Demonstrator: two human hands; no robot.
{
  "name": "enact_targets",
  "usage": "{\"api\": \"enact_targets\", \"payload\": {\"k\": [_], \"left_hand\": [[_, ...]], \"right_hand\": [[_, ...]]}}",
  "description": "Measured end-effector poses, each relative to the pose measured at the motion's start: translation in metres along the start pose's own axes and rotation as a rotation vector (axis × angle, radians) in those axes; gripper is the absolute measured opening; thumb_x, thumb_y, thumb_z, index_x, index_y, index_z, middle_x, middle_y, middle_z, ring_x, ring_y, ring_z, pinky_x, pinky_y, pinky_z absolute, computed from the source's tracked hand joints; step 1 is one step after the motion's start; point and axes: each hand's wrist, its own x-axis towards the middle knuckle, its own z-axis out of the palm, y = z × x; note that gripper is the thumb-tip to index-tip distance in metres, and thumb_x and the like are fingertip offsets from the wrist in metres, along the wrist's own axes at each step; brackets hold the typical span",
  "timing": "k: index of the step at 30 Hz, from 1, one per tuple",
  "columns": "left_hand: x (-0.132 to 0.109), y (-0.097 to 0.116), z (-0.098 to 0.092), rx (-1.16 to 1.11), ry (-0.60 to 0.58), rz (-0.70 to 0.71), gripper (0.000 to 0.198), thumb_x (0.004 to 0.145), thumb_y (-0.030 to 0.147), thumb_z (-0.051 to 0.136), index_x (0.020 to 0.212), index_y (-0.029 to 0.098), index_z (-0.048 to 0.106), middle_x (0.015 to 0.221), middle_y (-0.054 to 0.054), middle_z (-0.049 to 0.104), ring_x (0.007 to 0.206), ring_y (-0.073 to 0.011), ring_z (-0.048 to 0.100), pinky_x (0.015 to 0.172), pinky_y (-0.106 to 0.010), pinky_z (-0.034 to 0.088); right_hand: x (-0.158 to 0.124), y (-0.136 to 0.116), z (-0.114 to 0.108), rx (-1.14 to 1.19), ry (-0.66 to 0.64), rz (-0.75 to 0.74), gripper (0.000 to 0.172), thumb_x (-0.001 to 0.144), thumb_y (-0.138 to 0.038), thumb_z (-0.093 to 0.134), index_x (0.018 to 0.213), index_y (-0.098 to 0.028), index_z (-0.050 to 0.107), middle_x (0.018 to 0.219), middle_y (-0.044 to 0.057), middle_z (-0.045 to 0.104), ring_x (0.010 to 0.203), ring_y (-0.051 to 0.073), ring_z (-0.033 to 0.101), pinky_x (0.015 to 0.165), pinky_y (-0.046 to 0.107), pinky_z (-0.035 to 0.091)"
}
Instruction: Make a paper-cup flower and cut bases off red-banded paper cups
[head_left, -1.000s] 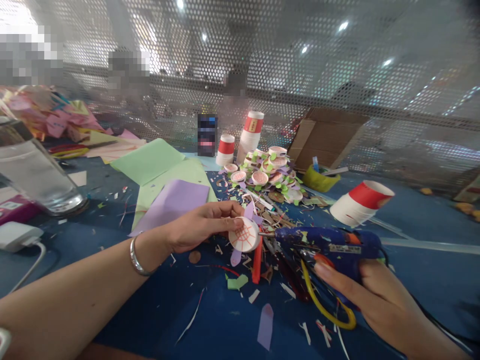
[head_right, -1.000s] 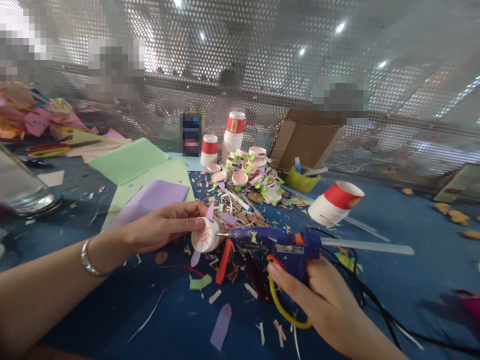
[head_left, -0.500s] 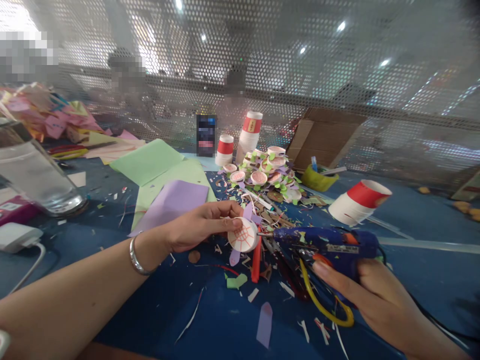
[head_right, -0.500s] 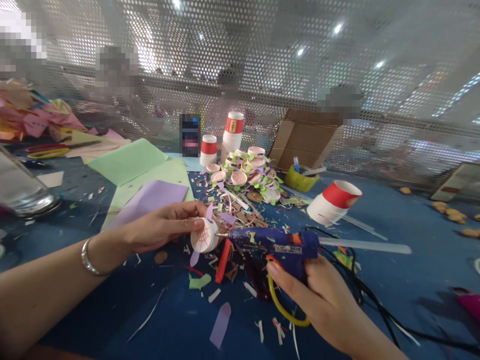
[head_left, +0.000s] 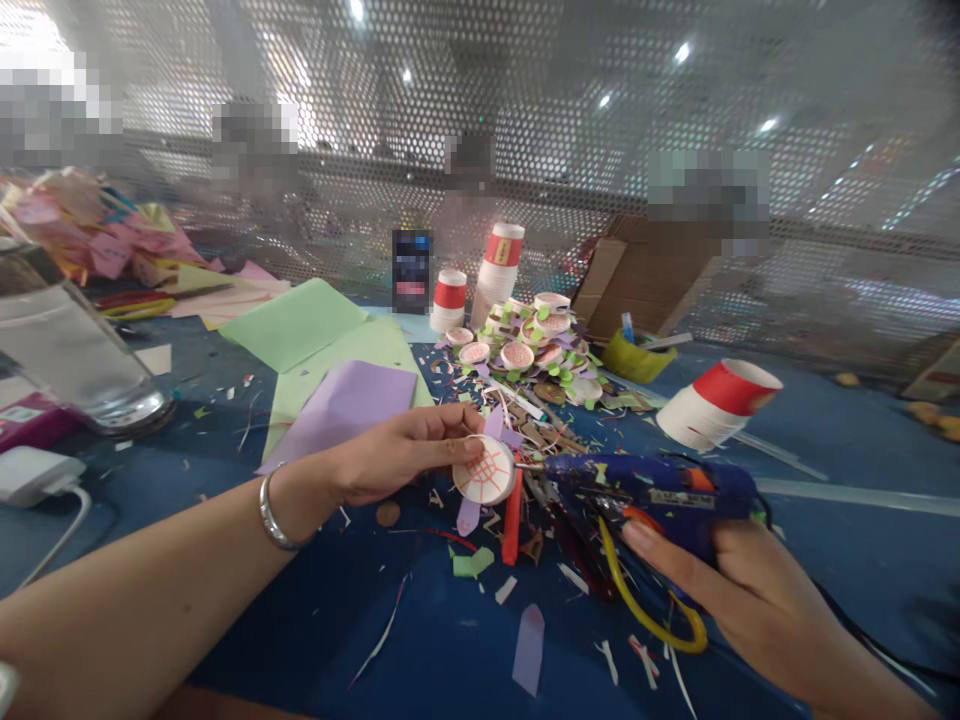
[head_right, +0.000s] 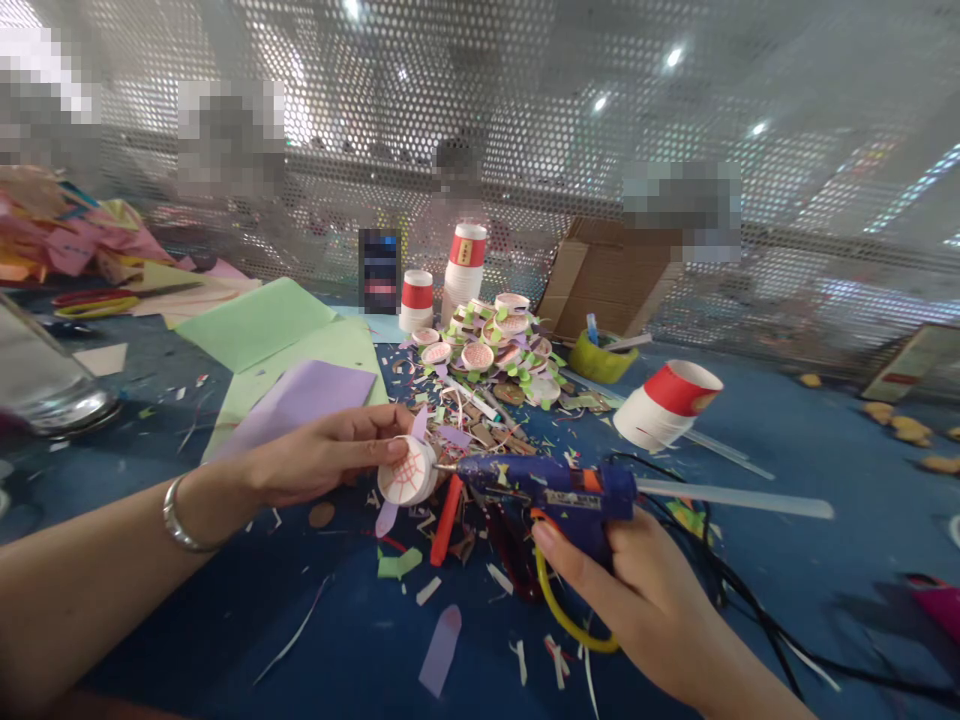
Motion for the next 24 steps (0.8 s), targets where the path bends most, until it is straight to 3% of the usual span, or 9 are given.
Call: {"api": "enact_targets", "payload": {"k": [4, 8, 19, 24], "left_hand": [[-0.0005, -0.0002, 0.0014, -0.017, 0.010, -0.016, 0.016, 0.094, 0.031, 0.069, 0.095, 0.017, 0.061, 0.084, -0.002, 0.065, 0.075, -0.0114, 0.058, 0.072, -0.024, 0.044], [-0.0007, 0.0005, 0.0022, -0.056, 0.006, -0.019, 0.017, 0.093, 0.031, 0.071, 0.095, 0.017, 0.061, 0.084, -0.002, 0.065, 0.076, -0.0116, 0.058, 0.074, -0.024, 0.045], [0.0019, -0.0024, -0.0005, -0.215, 0.053, 0.010, 0.021, 0.087, 0.030, 0.078, 0.094, 0.015, 0.066, 0.086, -0.002, 0.068, 0.078, -0.0112, 0.062, 0.075, -0.022, 0.048], [0.0031, 0.0007, -0.0017, -0.289, 0.019, 0.052, 0.022, 0.084, 0.023, 0.081, 0.096, 0.015, 0.066, 0.086, -0.002, 0.071, 0.074, -0.0102, 0.066, 0.072, -0.020, 0.051]], "right_hand": [[0.0022, -0.0021, 0.0001, -0.033, 0.034, -0.050, 0.022, 0.098, -0.037, 0.059, 0.103, -0.025, 0.077, 0.087, 0.000, 0.078, 0.080, 0.019, 0.074, 0.077, 0.026, 0.062], [0.0022, -0.0027, -0.0007, -0.098, 0.085, -0.092, 0.020, 0.097, -0.035, 0.060, 0.094, -0.026, 0.076, 0.084, 0.000, 0.078, 0.079, 0.018, 0.074, 0.074, 0.023, 0.061], [-0.0030, 0.0007, 0.0004, 0.025, 0.096, -0.017, 0.023, 0.098, -0.041, 0.060, 0.099, -0.023, 0.075, 0.085, 0.001, 0.078, 0.077, 0.018, 0.072, 0.070, 0.022, 0.061], [-0.0031, -0.0022, 0.0028, 0.050, 0.104, -0.029, 0.024, 0.097, -0.041, 0.062, 0.088, -0.023, 0.076, 0.077, 0.000, 0.076, 0.071, 0.017, 0.070, 0.067, 0.023, 0.061]]}}
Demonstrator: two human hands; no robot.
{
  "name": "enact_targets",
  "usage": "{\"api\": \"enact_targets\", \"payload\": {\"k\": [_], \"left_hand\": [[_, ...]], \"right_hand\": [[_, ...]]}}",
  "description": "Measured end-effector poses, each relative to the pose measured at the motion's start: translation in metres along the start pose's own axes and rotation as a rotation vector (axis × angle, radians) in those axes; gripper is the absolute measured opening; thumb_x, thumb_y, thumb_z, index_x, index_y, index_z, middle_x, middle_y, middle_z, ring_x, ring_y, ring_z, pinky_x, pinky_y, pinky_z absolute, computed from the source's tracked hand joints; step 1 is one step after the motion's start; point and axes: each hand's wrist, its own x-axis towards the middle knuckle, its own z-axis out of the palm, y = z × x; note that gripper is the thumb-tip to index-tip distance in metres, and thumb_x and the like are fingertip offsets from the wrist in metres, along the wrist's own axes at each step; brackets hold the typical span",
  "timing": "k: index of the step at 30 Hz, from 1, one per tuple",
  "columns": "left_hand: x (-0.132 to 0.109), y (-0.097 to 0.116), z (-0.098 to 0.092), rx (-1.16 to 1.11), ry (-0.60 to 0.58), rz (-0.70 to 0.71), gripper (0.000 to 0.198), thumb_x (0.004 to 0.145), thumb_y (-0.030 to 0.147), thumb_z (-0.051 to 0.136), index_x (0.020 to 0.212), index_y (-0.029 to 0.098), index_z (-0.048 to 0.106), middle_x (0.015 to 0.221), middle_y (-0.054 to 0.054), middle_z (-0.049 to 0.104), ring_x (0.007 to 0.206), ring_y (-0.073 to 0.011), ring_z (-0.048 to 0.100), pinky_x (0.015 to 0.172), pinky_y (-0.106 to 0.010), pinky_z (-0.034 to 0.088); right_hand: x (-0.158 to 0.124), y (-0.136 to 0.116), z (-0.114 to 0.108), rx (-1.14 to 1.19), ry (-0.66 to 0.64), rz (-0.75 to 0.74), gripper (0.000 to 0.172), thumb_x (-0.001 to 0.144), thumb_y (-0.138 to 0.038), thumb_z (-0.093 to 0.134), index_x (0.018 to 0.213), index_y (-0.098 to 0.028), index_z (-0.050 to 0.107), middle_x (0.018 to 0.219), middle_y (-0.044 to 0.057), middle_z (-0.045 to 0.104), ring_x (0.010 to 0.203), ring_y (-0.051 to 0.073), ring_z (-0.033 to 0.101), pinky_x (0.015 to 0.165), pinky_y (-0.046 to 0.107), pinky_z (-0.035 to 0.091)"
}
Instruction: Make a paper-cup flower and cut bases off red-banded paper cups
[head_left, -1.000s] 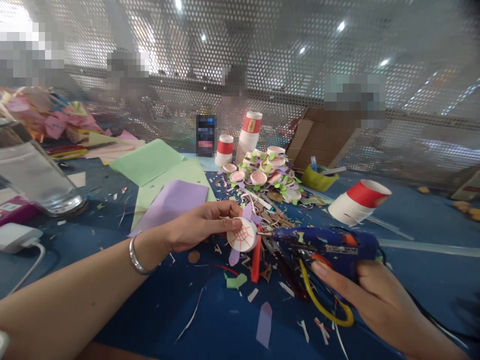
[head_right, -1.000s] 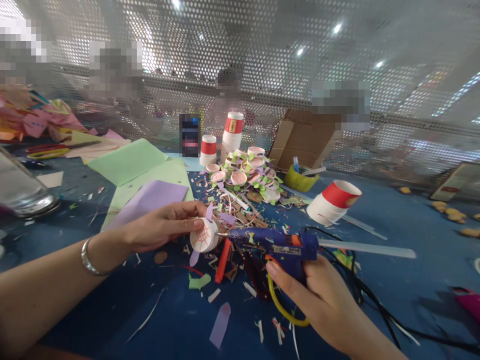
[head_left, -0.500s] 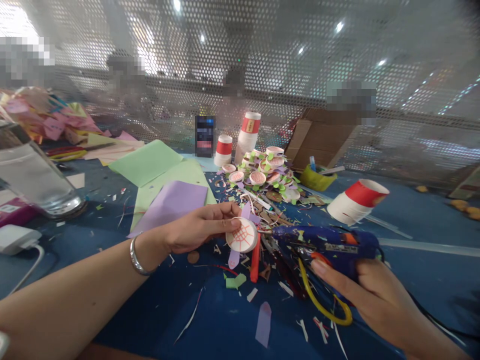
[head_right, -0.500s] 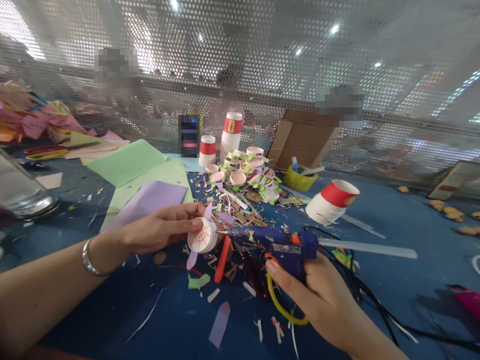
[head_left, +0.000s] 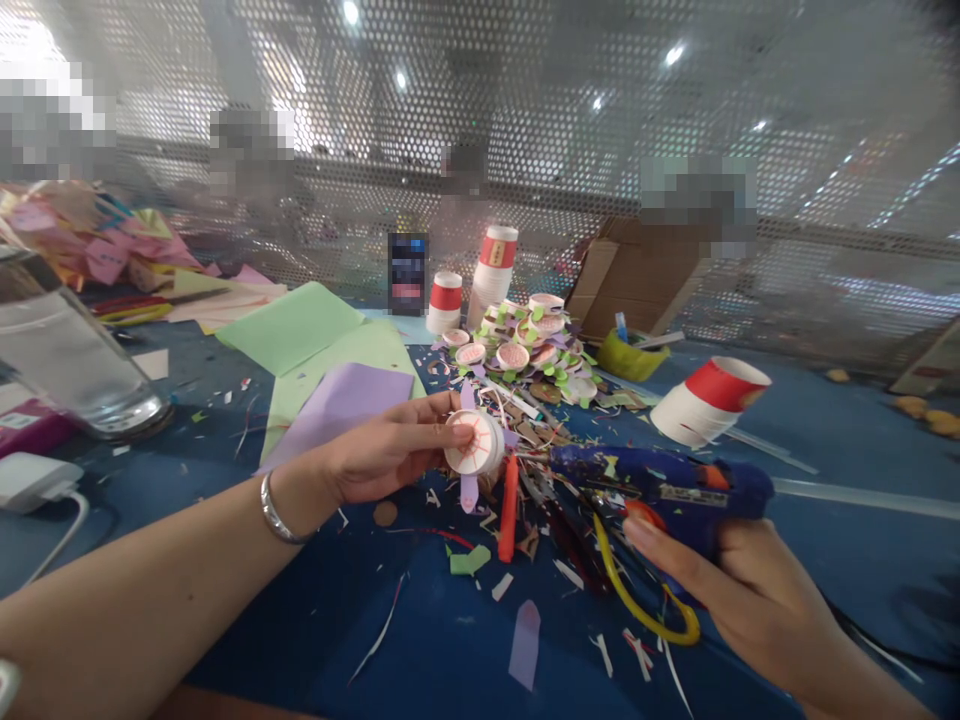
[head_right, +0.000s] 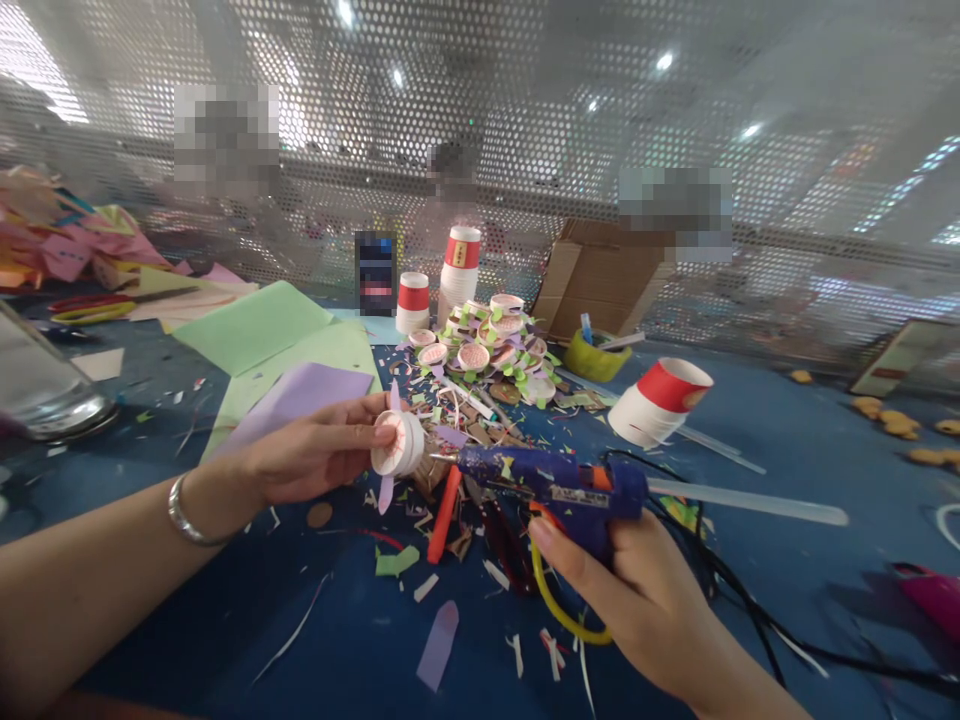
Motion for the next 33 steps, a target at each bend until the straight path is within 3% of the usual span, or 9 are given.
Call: {"api": "enact_targets", "payload": {"k": [3, 10, 15, 24, 33], "left_hand": [[-0.001, 0.003, 0.001, -0.004, -0.053, -0.003, 0.020, 0.082, 0.017, 0.081, 0.094, 0.017, 0.065, 0.080, 0.000, 0.072, 0.069, -0.0099, 0.067, 0.067, -0.020, 0.051], [-0.002, 0.002, -0.001, 0.061, -0.072, -0.032, 0.029, 0.072, 0.011, 0.085, 0.087, 0.018, 0.062, 0.076, 0.002, 0.075, 0.070, -0.0105, 0.069, 0.069, -0.021, 0.052], [-0.003, 0.002, -0.002, 0.102, -0.051, -0.040, 0.034, 0.070, 0.011, 0.086, 0.087, 0.019, 0.058, 0.075, 0.003, 0.075, 0.067, -0.0098, 0.068, 0.067, -0.021, 0.051], [-0.004, 0.005, 0.002, 0.110, -0.042, -0.023, 0.031, 0.073, 0.013, 0.085, 0.086, 0.019, 0.058, 0.075, 0.003, 0.072, 0.067, -0.0092, 0.064, 0.063, -0.021, 0.047], [-0.004, 0.003, 0.004, 0.138, -0.073, -0.025, 0.029, 0.074, 0.016, 0.085, 0.088, 0.018, 0.059, 0.078, 0.002, 0.072, 0.070, -0.0101, 0.065, 0.067, -0.023, 0.047]], "right_hand": [[0.000, -0.003, 0.001, -0.014, 0.010, 0.009, 0.025, 0.096, -0.040, 0.062, 0.085, -0.023, 0.076, 0.079, 0.001, 0.076, 0.068, 0.017, 0.070, 0.066, 0.023, 0.061], [0.003, -0.010, 0.009, -0.024, 0.095, 0.032, 0.034, 0.083, -0.054, 0.073, 0.093, -0.021, 0.079, 0.075, 0.004, 0.074, 0.078, 0.025, 0.071, 0.071, 0.032, 0.063], [0.005, -0.014, 0.012, -0.033, 0.095, 0.008, 0.038, 0.082, -0.058, 0.072, 0.094, -0.023, 0.079, 0.074, 0.003, 0.072, 0.080, 0.025, 0.071, 0.073, 0.033, 0.063], [0.001, -0.011, 0.003, -0.063, -0.005, -0.045, 0.024, 0.095, -0.037, 0.061, 0.082, -0.023, 0.075, 0.075, 0.000, 0.074, 0.068, 0.017, 0.071, 0.068, 0.025, 0.062], [-0.001, -0.006, 0.002, -0.102, -0.066, -0.058, 0.023, 0.099, -0.035, 0.057, 0.083, -0.024, 0.070, 0.075, -0.001, 0.072, 0.070, 0.017, 0.069, 0.067, 0.024, 0.060]]}}
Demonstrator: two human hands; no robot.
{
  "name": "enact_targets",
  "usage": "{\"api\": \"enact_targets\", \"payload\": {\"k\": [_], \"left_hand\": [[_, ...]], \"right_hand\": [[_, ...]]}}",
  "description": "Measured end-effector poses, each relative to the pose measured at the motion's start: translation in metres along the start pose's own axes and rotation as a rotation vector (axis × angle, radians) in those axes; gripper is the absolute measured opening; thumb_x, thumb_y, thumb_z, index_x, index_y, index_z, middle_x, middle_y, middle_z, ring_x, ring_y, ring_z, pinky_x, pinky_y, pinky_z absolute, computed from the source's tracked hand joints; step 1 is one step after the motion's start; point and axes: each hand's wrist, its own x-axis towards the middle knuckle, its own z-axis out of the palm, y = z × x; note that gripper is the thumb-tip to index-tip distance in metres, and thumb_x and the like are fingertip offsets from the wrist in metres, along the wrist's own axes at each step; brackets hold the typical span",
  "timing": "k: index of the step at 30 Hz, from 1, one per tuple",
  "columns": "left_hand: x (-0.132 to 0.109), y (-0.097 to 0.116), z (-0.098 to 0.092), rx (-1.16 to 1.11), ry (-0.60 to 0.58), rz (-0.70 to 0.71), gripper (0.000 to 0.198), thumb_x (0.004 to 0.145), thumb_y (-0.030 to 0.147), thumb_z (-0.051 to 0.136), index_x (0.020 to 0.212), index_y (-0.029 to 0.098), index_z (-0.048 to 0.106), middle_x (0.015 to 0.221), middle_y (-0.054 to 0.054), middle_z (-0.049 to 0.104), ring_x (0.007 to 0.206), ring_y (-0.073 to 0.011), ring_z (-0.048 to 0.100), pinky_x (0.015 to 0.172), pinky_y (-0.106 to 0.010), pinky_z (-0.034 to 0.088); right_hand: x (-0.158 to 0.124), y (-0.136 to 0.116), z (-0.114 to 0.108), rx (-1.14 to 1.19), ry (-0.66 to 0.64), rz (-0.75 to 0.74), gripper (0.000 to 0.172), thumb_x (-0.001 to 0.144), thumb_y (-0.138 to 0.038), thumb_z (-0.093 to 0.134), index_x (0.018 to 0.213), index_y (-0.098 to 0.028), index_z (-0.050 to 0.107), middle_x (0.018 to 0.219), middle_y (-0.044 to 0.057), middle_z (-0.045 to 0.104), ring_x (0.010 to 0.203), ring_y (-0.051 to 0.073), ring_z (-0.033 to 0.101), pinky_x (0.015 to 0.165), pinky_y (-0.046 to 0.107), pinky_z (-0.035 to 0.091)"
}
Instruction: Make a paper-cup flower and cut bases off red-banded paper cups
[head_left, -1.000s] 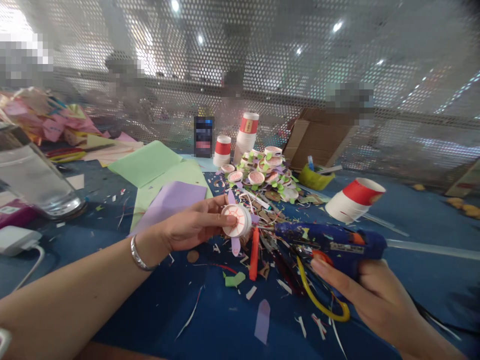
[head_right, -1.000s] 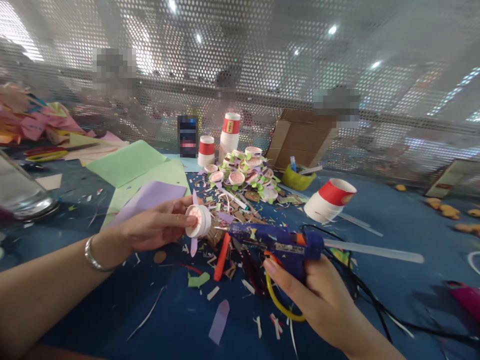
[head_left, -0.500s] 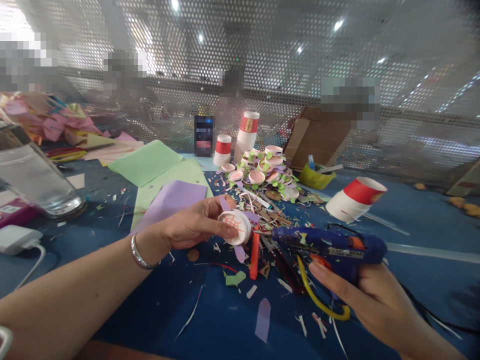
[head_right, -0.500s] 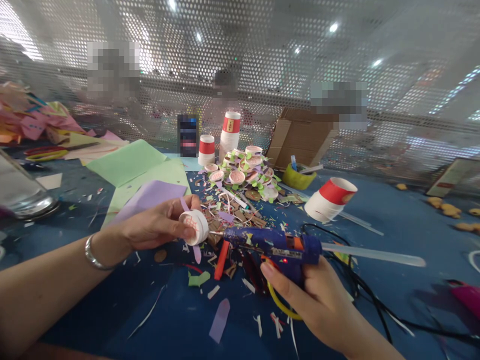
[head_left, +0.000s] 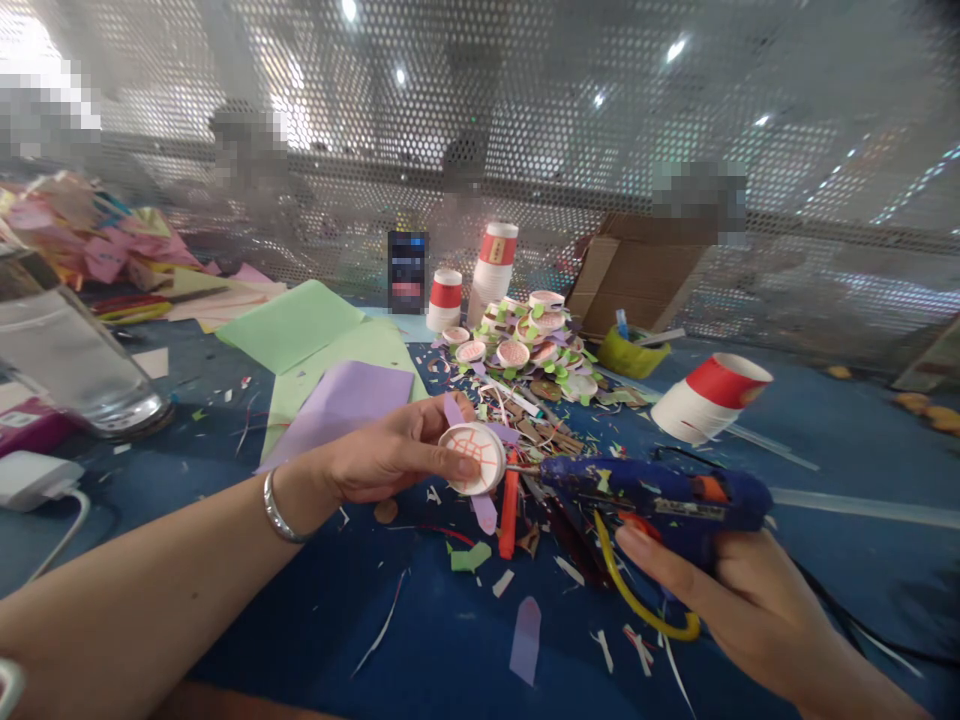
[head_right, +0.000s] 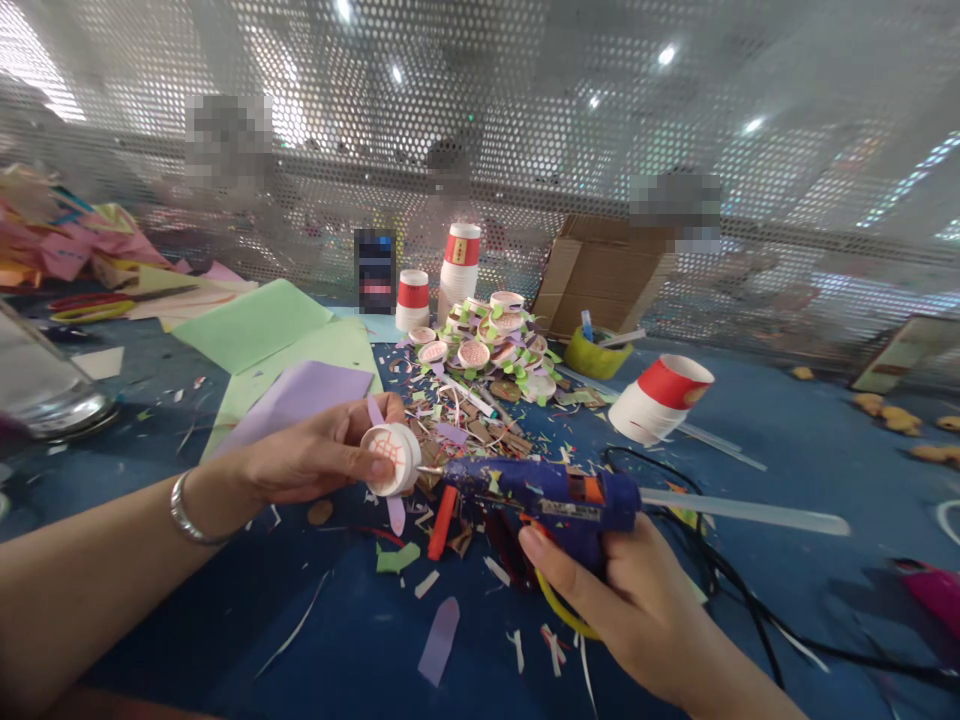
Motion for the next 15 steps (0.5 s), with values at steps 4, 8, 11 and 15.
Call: {"api": "enact_targets", "payload": {"k": [4, 8, 11, 15], "left_hand": [[0.0004, -0.0011, -0.0012, -0.012, 0.001, 0.001, 0.032, 0.073, 0.016, 0.086, 0.089, 0.018, 0.058, 0.079, 0.002, 0.072, 0.070, -0.0100, 0.066, 0.066, -0.022, 0.047], [0.0003, -0.0023, -0.0022, -0.026, -0.020, -0.003, 0.035, 0.073, 0.015, 0.086, 0.090, 0.018, 0.056, 0.080, 0.001, 0.073, 0.070, -0.0102, 0.067, 0.066, -0.022, 0.049], [-0.0002, -0.0023, -0.0021, -0.031, -0.019, -0.006, 0.036, 0.073, 0.015, 0.086, 0.090, 0.019, 0.054, 0.079, 0.002, 0.073, 0.069, -0.0101, 0.067, 0.063, -0.021, 0.049], [-0.0007, -0.0010, -0.0011, -0.042, -0.015, -0.016, 0.036, 0.073, 0.014, 0.086, 0.090, 0.019, 0.055, 0.079, 0.002, 0.073, 0.068, -0.0101, 0.068, 0.062, -0.021, 0.048]], "right_hand": [[0.0001, -0.0007, 0.0003, -0.014, -0.015, -0.033, 0.021, 0.100, -0.034, 0.055, 0.088, -0.025, 0.069, 0.078, -0.001, 0.072, 0.080, 0.018, 0.071, 0.073, 0.026, 0.060], [0.0011, -0.0006, 0.0005, -0.043, -0.019, -0.043, 0.024, 0.100, -0.035, 0.054, 0.082, -0.025, 0.067, 0.076, -0.001, 0.070, 0.079, 0.018, 0.071, 0.070, 0.025, 0.060], [0.0017, -0.0010, 0.0001, -0.058, -0.004, -0.050, 0.021, 0.100, -0.035, 0.055, 0.087, -0.025, 0.069, 0.080, -0.001, 0.072, 0.078, 0.017, 0.071, 0.072, 0.025, 0.060], [0.0018, -0.0013, -0.0004, -0.063, 0.003, -0.058, 0.023, 0.100, -0.034, 0.055, 0.083, -0.025, 0.068, 0.076, -0.001, 0.071, 0.073, 0.017, 0.069, 0.068, 0.025, 0.060]]}}
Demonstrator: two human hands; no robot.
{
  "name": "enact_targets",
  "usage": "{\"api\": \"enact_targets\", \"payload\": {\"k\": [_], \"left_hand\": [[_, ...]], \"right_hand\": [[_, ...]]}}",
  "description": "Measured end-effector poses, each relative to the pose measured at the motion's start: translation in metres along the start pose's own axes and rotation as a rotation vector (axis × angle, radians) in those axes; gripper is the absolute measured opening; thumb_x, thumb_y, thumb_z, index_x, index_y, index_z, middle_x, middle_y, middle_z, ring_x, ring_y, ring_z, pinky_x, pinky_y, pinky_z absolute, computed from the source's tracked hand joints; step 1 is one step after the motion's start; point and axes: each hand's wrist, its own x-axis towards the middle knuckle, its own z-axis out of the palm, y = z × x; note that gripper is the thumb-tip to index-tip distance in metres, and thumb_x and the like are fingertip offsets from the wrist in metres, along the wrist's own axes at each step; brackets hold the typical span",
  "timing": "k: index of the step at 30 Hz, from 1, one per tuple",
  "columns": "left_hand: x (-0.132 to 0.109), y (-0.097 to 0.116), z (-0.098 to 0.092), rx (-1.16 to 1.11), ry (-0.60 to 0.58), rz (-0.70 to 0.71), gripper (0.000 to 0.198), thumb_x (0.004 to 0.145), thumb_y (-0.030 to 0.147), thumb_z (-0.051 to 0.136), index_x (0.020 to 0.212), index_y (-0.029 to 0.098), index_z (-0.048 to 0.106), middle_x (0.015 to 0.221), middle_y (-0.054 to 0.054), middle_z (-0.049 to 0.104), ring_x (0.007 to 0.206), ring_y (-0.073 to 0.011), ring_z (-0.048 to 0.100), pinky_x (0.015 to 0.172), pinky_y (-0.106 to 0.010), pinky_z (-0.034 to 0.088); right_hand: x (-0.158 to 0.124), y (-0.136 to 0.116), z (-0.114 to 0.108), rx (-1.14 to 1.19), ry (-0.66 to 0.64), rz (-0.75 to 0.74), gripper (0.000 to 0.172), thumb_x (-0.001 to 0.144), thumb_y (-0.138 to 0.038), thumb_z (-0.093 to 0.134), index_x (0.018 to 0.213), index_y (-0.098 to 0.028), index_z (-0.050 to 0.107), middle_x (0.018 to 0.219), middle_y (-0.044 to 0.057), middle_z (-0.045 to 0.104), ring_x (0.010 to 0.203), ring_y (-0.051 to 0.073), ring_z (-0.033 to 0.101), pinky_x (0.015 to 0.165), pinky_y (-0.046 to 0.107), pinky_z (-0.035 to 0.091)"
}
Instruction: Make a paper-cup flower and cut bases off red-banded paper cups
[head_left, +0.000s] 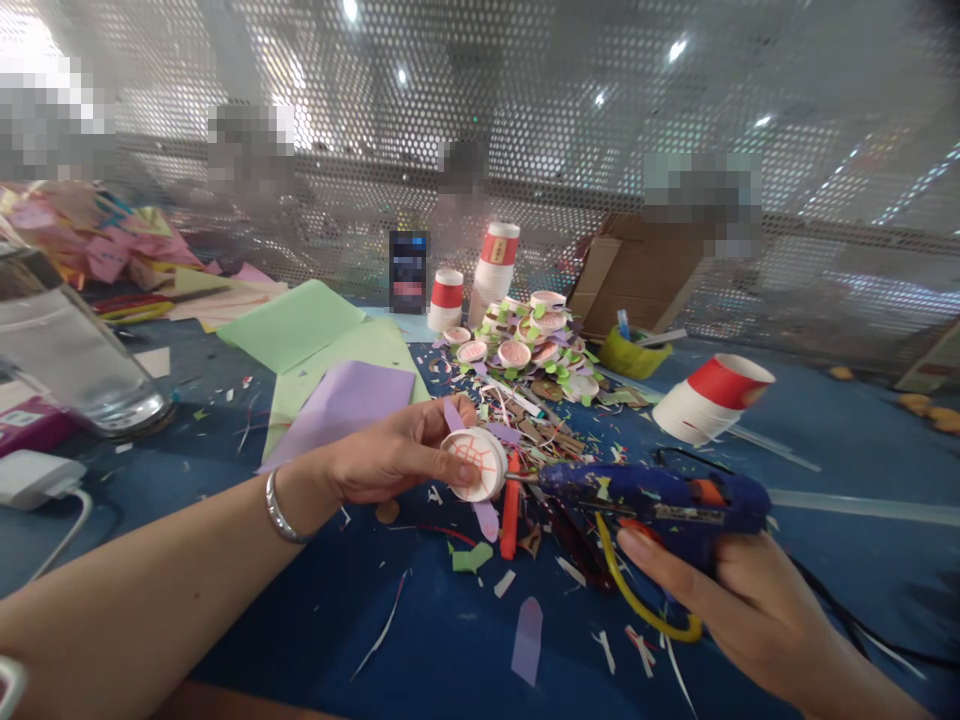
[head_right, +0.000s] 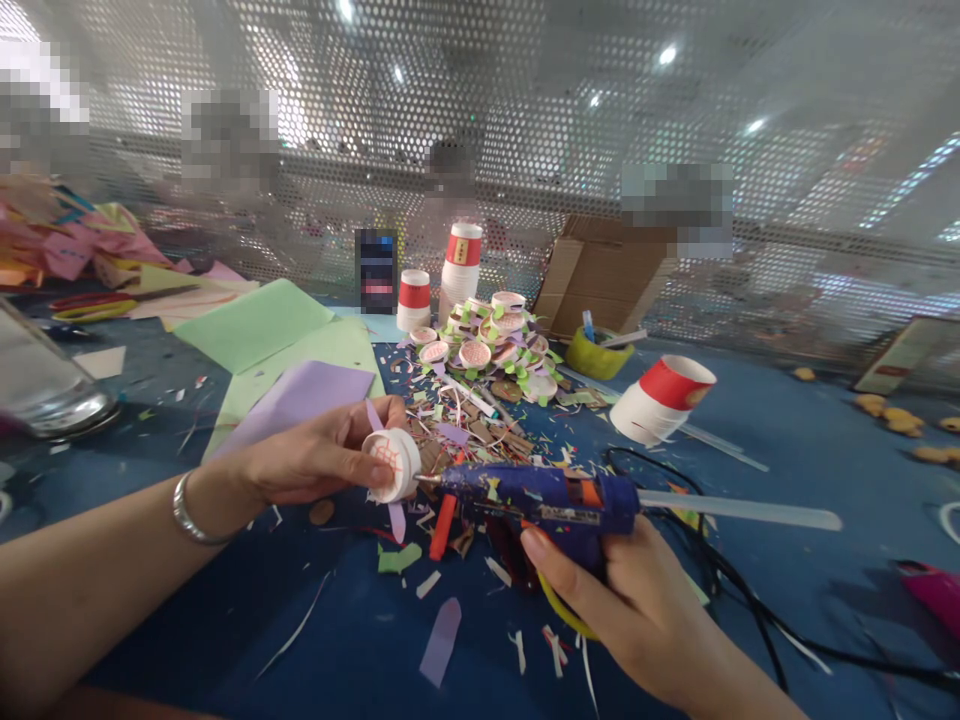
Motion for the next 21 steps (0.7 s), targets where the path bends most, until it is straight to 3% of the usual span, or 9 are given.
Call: {"api": "enact_targets", "payload": {"k": [12, 16, 21], "left_hand": [[-0.0006, -0.0003, 0.0001, -0.005, -0.014, -0.013, 0.033, 0.074, 0.013, 0.084, 0.092, 0.019, 0.057, 0.080, 0.002, 0.073, 0.071, -0.0111, 0.068, 0.064, -0.022, 0.048], [-0.0017, 0.0003, 0.0010, -0.003, -0.006, -0.017, 0.034, 0.074, 0.013, 0.084, 0.092, 0.019, 0.056, 0.080, 0.002, 0.072, 0.071, -0.0111, 0.069, 0.064, -0.021, 0.047], [-0.0013, -0.0011, 0.0000, 0.010, -0.014, -0.013, 0.034, 0.074, 0.014, 0.085, 0.091, 0.019, 0.056, 0.079, 0.001, 0.072, 0.071, -0.0116, 0.068, 0.065, -0.022, 0.048]], "right_hand": [[-0.0037, 0.0039, 0.0005, -0.033, 0.021, 0.020, 0.020, 0.098, -0.035, 0.057, 0.086, -0.026, 0.071, 0.080, 0.000, 0.073, 0.077, 0.020, 0.070, 0.073, 0.030, 0.060], [-0.0023, 0.0028, 0.0004, -0.021, 0.004, 0.038, 0.026, 0.098, -0.036, 0.056, 0.078, -0.025, 0.068, 0.074, 0.000, 0.071, 0.074, 0.020, 0.069, 0.067, 0.029, 0.059], [-0.0040, 0.0028, -0.0007, -0.021, 0.027, 0.014, 0.019, 0.098, -0.033, 0.057, 0.089, -0.025, 0.072, 0.081, -0.001, 0.074, 0.078, 0.019, 0.072, 0.074, 0.028, 0.060]]}}
